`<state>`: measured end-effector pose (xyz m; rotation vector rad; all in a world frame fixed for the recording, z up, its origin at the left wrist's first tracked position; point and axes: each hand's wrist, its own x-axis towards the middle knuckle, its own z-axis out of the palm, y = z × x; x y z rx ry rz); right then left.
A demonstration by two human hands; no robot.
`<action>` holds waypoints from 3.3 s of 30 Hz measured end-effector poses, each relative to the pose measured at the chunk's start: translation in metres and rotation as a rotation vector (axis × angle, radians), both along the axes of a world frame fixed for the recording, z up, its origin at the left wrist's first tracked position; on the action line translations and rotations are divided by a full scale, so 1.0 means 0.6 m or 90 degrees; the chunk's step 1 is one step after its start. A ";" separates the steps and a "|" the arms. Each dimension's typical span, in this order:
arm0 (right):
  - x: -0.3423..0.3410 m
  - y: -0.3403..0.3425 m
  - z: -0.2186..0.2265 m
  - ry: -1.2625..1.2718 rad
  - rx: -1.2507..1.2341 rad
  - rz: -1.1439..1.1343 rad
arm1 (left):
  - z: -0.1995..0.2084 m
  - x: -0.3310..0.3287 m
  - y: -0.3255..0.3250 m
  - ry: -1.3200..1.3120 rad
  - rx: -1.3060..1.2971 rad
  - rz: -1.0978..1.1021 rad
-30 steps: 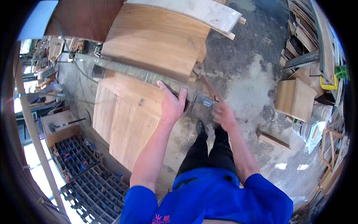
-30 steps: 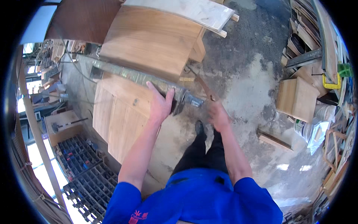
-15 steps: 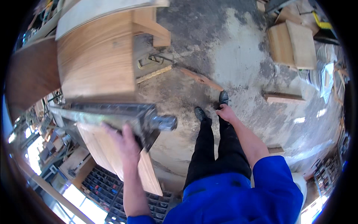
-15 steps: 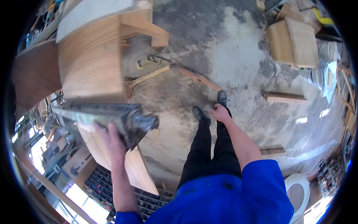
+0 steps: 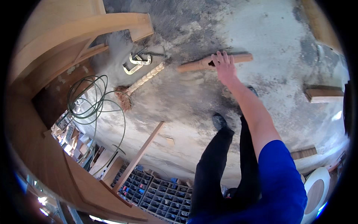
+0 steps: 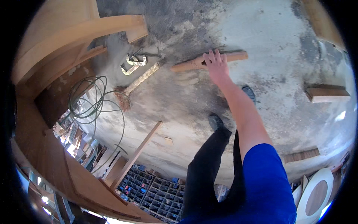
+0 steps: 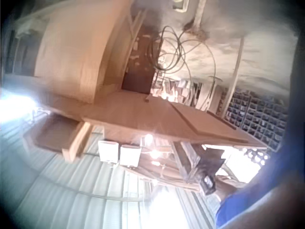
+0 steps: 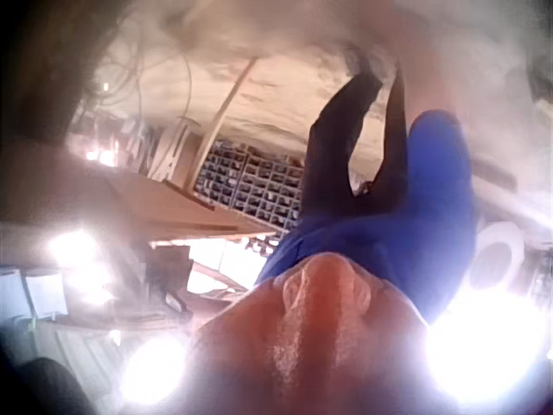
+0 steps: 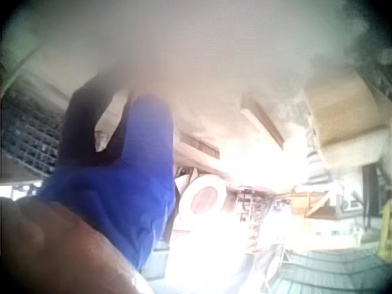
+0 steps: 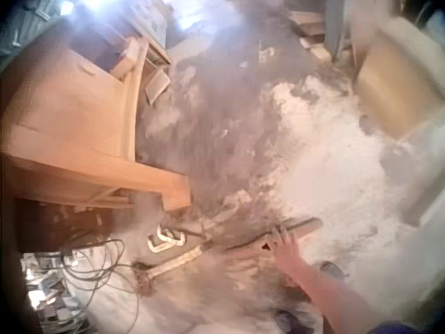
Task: The person walks through a workshop and picks up a wooden mallet. They then assist another person in assembling a wooden frame by holding pieces and tapping joints with the mallet.
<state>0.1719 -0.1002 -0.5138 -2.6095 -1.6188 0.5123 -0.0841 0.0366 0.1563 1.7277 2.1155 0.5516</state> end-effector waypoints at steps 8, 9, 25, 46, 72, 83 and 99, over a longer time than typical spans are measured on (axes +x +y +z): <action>0.017 0.044 0.030 0.338 -0.239 -0.043 | 0.017 -0.008 -0.005 0.017 0.002 0.017; 0.022 0.038 0.074 0.485 -0.228 -0.108 | 0.033 -0.009 -0.008 0.013 0.000 0.020; 0.029 -0.068 0.886 0.712 0.274 -0.481 | 0.101 0.040 -0.029 -0.071 -0.115 -0.144; -0.030 -0.037 1.121 0.297 0.535 -0.190 | 0.108 0.057 -0.027 -0.028 -0.147 -0.193; -0.059 -0.048 1.081 1.382 0.371 -0.440 | 0.100 0.052 -0.023 -0.048 -0.112 -0.211; -0.088 -0.019 1.115 1.015 0.374 -0.253 | 0.066 0.037 -0.021 -0.037 -0.009 -0.243; -0.071 0.014 1.068 0.808 0.443 0.087 | 0.128 0.061 -0.020 -0.079 -0.232 -0.173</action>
